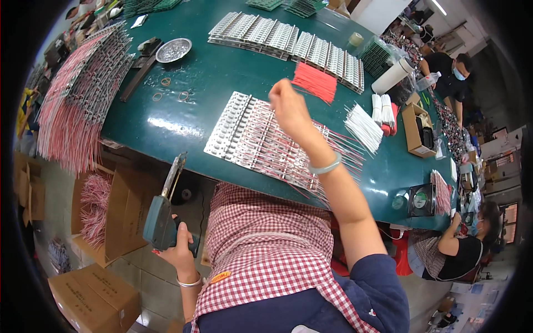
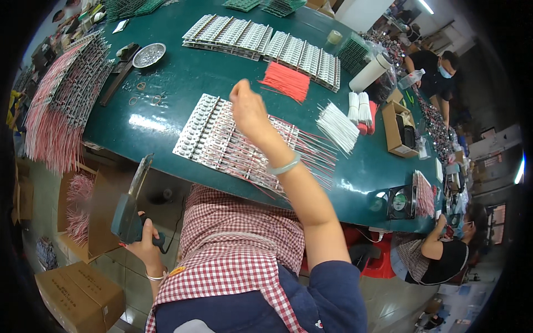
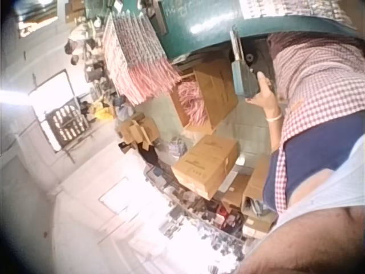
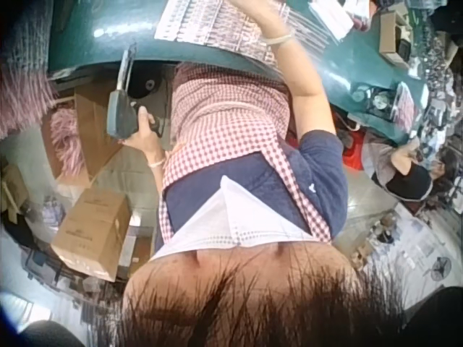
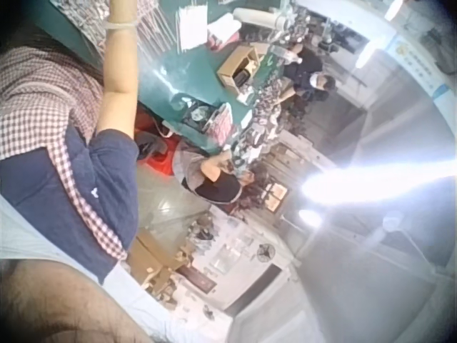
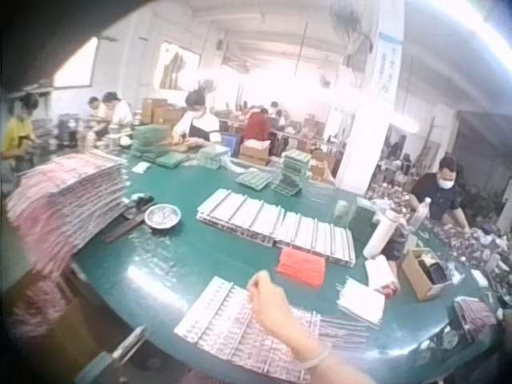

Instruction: The person uses a soldering iron to attach red and white wires to a white plastic grid on a green workbench. They repeatedly pick up wires, position them on the grid, and apply the soldering iron to secure them in place.

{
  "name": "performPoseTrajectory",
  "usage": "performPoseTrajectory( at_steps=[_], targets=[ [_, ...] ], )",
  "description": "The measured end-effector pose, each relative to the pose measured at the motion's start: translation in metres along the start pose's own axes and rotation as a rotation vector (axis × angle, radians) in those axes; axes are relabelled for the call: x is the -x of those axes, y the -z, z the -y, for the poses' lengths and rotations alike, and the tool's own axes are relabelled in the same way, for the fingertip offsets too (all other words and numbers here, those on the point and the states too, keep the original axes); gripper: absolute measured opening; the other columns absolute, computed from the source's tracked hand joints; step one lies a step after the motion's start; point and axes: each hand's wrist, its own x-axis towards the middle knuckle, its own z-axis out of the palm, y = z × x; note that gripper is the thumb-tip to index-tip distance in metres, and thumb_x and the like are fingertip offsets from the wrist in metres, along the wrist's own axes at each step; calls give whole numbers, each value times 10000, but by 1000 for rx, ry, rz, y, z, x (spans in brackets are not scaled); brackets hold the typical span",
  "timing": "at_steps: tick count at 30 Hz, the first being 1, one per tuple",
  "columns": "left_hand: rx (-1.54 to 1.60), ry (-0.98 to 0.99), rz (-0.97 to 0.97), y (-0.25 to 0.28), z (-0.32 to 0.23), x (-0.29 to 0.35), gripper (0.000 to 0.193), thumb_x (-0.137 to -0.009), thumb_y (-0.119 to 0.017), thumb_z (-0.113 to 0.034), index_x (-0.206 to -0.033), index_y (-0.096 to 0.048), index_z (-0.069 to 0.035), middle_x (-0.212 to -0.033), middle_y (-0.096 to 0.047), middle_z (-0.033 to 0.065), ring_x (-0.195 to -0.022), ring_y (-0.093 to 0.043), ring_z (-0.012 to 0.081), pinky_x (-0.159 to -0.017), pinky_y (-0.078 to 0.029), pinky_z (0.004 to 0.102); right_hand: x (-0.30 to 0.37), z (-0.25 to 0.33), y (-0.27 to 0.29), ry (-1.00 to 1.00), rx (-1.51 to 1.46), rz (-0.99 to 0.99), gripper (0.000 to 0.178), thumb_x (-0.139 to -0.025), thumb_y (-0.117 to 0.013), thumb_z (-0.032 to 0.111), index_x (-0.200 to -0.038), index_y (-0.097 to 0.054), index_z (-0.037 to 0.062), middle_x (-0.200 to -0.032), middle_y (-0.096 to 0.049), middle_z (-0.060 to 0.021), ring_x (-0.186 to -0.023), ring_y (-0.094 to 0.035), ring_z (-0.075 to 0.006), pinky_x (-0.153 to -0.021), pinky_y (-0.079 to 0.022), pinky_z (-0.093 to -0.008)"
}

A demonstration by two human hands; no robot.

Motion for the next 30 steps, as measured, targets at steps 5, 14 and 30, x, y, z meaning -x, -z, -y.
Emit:
performPoseTrajectory(
  at_steps=[5,14,30],
  targets=[
    [29,60,-44,-3,2,-6,276,-832,-631,64,-1105,-589,70,-918,-635,123,-497,-521,104,-419,-403,246,-60,-81,38,288,488,-84,180,-858,-493,-49,-1019,-436,9,-906,-619,-247,-838,-623,-473,-717,-498,-553],
    [85,166,-176,-49,-27,-30,255,-809,-660,58,-1058,-603,64,-787,-619,94,-495,-529,118,-440,-411,236,-43,-97,28,364,477,72,370,-804,-756,160,-1096,-570,32,-1057,-554,-176,-1041,-499,-370,-879,-422,-462],
    [171,183,-309,-45,-35,-56,232,-780,-695,27,-995,-614,64,-763,-617,95,-492,-557,139,-427,-437,255,-3,-70,23,130,129,397,444,-756,-825,263,-990,-572,-17,-1023,-531,-193,-969,-483,-332,-852,-421,-422]
  ],
)
